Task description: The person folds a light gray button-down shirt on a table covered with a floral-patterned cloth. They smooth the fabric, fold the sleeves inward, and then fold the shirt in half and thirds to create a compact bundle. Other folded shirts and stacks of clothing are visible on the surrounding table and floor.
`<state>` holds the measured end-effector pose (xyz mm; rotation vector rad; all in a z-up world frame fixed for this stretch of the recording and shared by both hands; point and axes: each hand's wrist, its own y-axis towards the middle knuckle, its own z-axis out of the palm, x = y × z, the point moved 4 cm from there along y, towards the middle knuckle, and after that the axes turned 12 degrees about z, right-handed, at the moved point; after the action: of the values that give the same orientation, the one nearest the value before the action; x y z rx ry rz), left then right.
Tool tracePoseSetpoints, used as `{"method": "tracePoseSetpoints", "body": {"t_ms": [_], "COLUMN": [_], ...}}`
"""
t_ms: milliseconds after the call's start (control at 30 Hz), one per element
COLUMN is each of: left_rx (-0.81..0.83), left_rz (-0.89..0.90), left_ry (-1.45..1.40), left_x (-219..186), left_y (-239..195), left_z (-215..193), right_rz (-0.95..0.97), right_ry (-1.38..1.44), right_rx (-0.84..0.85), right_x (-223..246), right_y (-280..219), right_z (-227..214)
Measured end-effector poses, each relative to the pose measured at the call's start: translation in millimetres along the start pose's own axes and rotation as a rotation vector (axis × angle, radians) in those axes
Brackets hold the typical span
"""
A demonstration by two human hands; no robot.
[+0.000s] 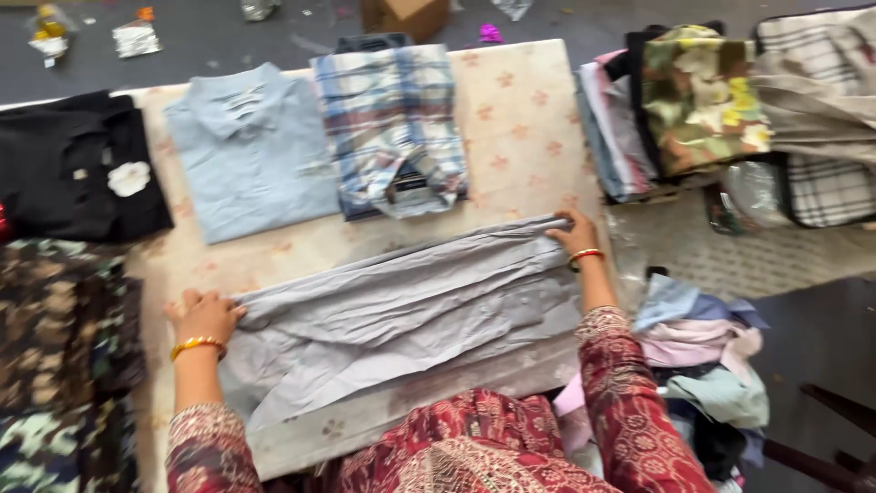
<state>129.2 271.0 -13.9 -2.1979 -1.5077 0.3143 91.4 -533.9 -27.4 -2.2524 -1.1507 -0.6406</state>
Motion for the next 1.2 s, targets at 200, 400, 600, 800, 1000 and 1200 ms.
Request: {"method": "tracePoseSetpoints", "body": {"t_ms": [200,400,600,800,1000,1200], "left_rx": [-0.123,-0.063,-0.48,-0.712,-0.625,-1.065], "left_rz": [-0.089,-0.206,-0.302,-0.341,-0.433,-0.383], "left_ry": [0.08,0.183,-0.414,-0.709,-0.825,-0.31], "left_x": [-19,-24,-16,5,29,-39], "left_y": [-13,-7,-40,-59,-42,-50], "left_z": [-15,-23,-37,-13,21,-80], "right_rz": [0.137,-0.09,-0.362,-0.043,0.311,-0.138], "right_ry": [0.304,-0.388,-0.19,0.096,0.228,-0.28], "right_rx": [0.079,-0.269,-0.323,-0.287,0.009,-0.394], "right_x": [-56,34,56,-115,-82,51], "right_y": [16,-30,-57,44,46,-27], "right_z": [8,-13,-28,23,18,-5]}}
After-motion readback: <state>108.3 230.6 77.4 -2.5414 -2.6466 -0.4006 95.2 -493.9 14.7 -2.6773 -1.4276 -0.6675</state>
